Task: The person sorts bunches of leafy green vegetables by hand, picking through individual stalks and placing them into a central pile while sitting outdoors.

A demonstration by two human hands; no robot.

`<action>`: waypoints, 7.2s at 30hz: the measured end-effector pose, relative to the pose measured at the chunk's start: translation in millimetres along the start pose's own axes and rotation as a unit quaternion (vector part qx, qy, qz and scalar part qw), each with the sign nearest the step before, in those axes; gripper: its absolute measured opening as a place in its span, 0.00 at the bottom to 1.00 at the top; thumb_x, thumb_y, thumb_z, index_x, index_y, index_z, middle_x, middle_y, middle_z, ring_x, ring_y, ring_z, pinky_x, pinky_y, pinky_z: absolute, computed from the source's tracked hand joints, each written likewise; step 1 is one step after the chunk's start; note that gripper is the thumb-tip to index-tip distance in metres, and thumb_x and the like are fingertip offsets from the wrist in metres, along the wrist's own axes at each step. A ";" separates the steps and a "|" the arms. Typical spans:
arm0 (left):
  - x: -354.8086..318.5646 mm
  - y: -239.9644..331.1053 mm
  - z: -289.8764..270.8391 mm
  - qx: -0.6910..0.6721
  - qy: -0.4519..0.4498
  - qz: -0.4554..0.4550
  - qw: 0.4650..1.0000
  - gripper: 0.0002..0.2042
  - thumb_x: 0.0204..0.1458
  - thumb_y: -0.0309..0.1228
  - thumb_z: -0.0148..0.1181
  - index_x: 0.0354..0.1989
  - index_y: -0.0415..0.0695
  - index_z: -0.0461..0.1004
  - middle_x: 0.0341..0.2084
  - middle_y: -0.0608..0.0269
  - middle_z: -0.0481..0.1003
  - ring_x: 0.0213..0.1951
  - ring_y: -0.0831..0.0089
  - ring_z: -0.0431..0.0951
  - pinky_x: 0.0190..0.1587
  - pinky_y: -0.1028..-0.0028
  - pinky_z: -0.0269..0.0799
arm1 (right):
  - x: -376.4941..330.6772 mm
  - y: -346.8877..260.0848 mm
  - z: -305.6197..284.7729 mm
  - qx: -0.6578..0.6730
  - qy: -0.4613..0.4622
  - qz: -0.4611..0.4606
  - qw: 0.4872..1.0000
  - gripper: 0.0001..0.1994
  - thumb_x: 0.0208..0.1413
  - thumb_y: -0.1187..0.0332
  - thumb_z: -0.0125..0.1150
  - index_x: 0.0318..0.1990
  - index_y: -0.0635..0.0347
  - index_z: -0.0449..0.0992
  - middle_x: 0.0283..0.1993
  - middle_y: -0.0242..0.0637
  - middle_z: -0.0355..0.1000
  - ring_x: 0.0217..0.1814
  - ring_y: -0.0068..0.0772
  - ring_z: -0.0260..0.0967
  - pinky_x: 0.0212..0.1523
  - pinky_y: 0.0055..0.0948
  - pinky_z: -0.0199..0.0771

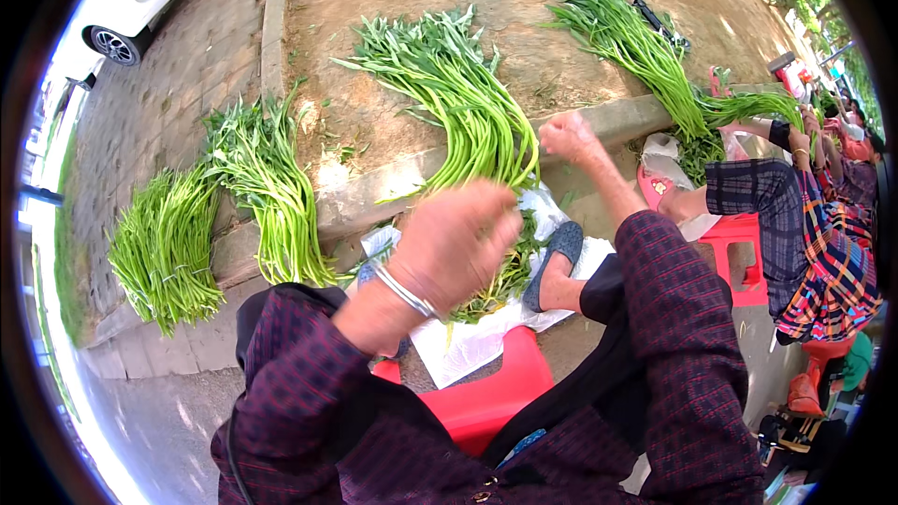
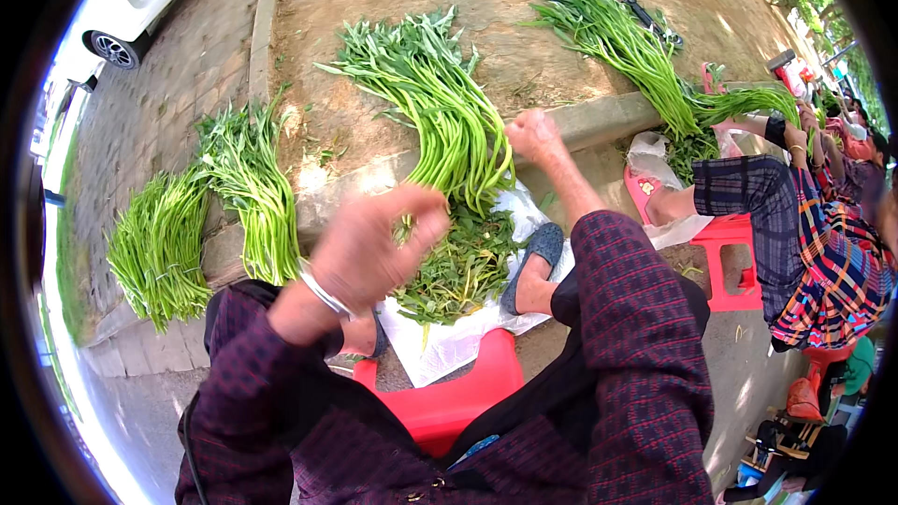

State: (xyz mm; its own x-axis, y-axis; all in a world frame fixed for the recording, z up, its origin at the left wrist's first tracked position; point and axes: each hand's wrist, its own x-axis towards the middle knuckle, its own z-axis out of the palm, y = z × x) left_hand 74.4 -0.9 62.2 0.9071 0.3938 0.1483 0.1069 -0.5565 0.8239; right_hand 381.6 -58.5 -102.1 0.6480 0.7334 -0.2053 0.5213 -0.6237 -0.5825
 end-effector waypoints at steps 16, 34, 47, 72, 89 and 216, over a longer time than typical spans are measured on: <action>-35.7 -9.7 27.6 0.139 -0.155 0.084 0.974 0.07 0.46 0.29 0.56 0.25 0.41 0.65 0.19 0.61 0.65 0.24 0.64 0.71 0.30 0.68 0.64 | 39.0 34.1 96.6 0.110 0.073 0.114 0.985 0.16 0.31 0.62 0.62 0.27 0.66 0.75 0.27 0.49 0.73 0.33 0.45 0.72 0.36 0.38 0.70; -40.9 -22.4 17.8 0.183 -0.219 0.057 0.957 0.07 0.47 0.31 0.54 0.25 0.41 0.66 0.20 0.60 0.68 0.24 0.63 0.73 0.30 0.67 0.66 | 33.9 -11.3 70.3 0.340 0.005 0.164 0.926 0.12 0.41 0.60 0.68 0.24 0.60 0.76 0.18 0.30 0.69 0.17 0.20 0.62 0.17 0.24 0.60; -41.8 -25.1 16.6 0.190 -0.235 0.043 0.952 0.07 0.47 0.31 0.54 0.25 0.41 0.66 0.20 0.59 0.69 0.26 0.63 0.73 0.30 0.66 0.66 | 62.5 -3.4 85.1 0.121 -0.027 0.196 0.973 0.21 0.32 0.58 0.70 0.31 0.67 0.78 0.27 0.43 0.74 0.28 0.32 0.72 0.32 0.31 0.73; -44.0 -26.4 11.3 0.195 -0.224 0.044 0.954 0.06 0.45 0.29 0.54 0.25 0.40 0.67 0.20 0.58 0.69 0.25 0.63 0.74 0.30 0.66 0.66 | 52.0 -3.9 72.4 0.334 0.002 0.144 0.932 0.10 0.37 0.63 0.64 0.28 0.56 0.75 0.22 0.29 0.72 0.24 0.21 0.72 0.19 0.25 0.64; -42.9 -23.0 4.7 0.192 -0.234 0.032 0.952 0.06 0.45 0.28 0.53 0.26 0.39 0.67 0.20 0.57 0.69 0.26 0.62 0.74 0.30 0.66 0.67 | 70.7 -3.6 79.4 0.035 -0.004 0.116 0.993 0.22 0.31 0.58 0.67 0.35 0.64 0.78 0.34 0.47 0.75 0.37 0.43 0.74 0.40 0.36 0.73; -54.7 -13.5 10.7 -0.315 0.019 -0.162 0.935 0.09 0.53 0.28 0.49 0.24 0.38 0.71 0.12 0.72 0.67 0.16 0.87 0.64 0.18 0.83 0.58 | -193.3 -168.5 -65.1 0.479 -0.081 -0.005 0.874 0.10 0.50 0.66 0.59 0.34 0.64 0.72 0.26 0.34 0.71 0.23 0.22 0.69 0.24 0.19 0.70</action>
State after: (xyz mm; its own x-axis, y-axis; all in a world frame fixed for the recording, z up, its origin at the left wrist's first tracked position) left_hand 27.6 -22.8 37.0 0.8518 0.5000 -0.1562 0.1023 0.1337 0.9857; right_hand 204.7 -112.8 86.9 0.5177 0.8150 -0.2603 -0.2280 -0.1618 -0.9601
